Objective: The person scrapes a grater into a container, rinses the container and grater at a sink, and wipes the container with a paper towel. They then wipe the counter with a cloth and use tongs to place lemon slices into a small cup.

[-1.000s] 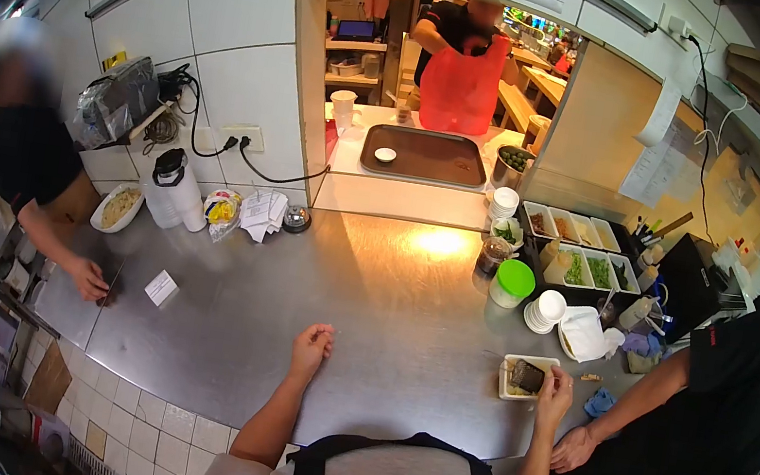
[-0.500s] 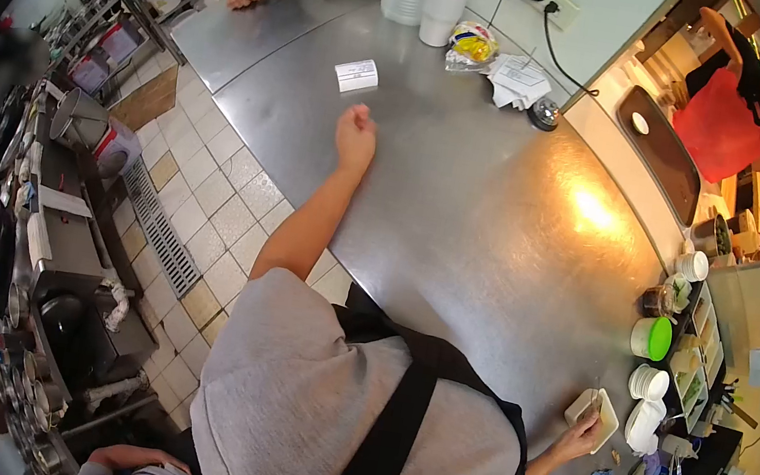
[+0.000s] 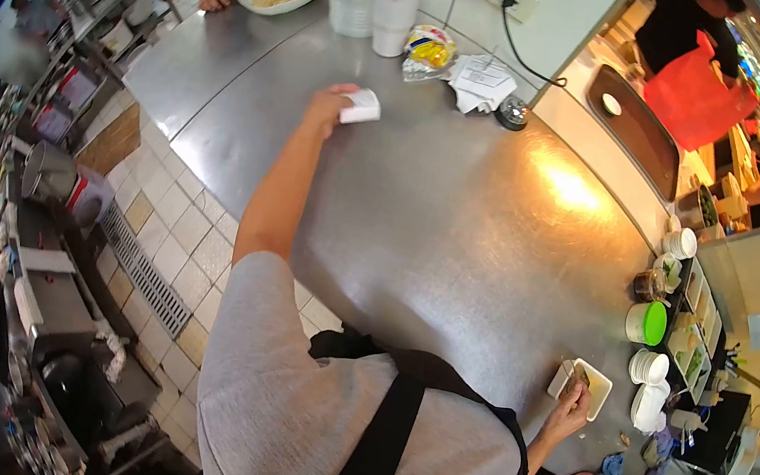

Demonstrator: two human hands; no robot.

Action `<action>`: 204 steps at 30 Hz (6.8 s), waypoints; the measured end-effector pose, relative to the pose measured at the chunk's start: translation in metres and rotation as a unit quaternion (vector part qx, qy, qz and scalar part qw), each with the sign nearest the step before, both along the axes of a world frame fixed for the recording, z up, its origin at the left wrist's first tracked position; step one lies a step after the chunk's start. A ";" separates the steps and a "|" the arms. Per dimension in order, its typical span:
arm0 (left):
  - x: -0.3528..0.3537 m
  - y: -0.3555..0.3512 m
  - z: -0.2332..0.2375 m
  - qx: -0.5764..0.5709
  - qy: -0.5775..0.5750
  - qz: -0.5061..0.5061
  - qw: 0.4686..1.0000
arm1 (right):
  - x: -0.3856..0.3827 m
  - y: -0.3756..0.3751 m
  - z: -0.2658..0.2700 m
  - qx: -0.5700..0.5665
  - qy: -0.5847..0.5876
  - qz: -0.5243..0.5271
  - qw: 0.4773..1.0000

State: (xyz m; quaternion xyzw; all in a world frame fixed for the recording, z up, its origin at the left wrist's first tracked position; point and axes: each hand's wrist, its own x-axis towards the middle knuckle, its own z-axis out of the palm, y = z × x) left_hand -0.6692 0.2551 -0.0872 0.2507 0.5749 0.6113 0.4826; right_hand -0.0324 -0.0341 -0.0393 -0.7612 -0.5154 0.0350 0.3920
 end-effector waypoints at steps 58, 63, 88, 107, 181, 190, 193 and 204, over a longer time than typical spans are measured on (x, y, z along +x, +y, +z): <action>0.565 -0.372 0.064 -0.230 -0.129 -0.868 0.421 | -0.043 -0.290 0.096 -0.085 -0.078 -0.007 0.993; 0.611 -0.461 0.066 -0.177 -0.122 -0.894 0.393 | -0.046 -0.338 0.090 -0.090 -0.123 -0.157 0.976; 0.846 -0.844 0.066 -0.121 -0.088 -0.948 0.282 | 0.128 -0.742 0.099 0.086 0.046 -0.419 0.903; 1.173 -0.991 0.066 -0.131 -0.054 -0.937 0.319 | 0.495 -0.900 0.100 0.051 -0.070 -0.411 0.908; 2.955 -1.167 0.045 -0.029 -0.037 -0.912 0.406 | 2.302 -1.085 0.066 0.053 -0.123 -0.348 0.928; 3.170 -1.261 0.051 -0.049 -0.071 -0.910 0.405 | 2.519 -1.185 0.066 0.018 -0.232 -0.310 0.922; 3.234 -1.283 0.052 -0.082 -0.068 -0.905 0.411 | 2.584 -1.211 0.072 0.037 -0.222 -0.310 0.924; 3.543 -1.391 0.017 -0.160 -0.006 -0.912 0.378 | 2.777 -1.396 0.091 0.117 -0.183 -0.583 0.783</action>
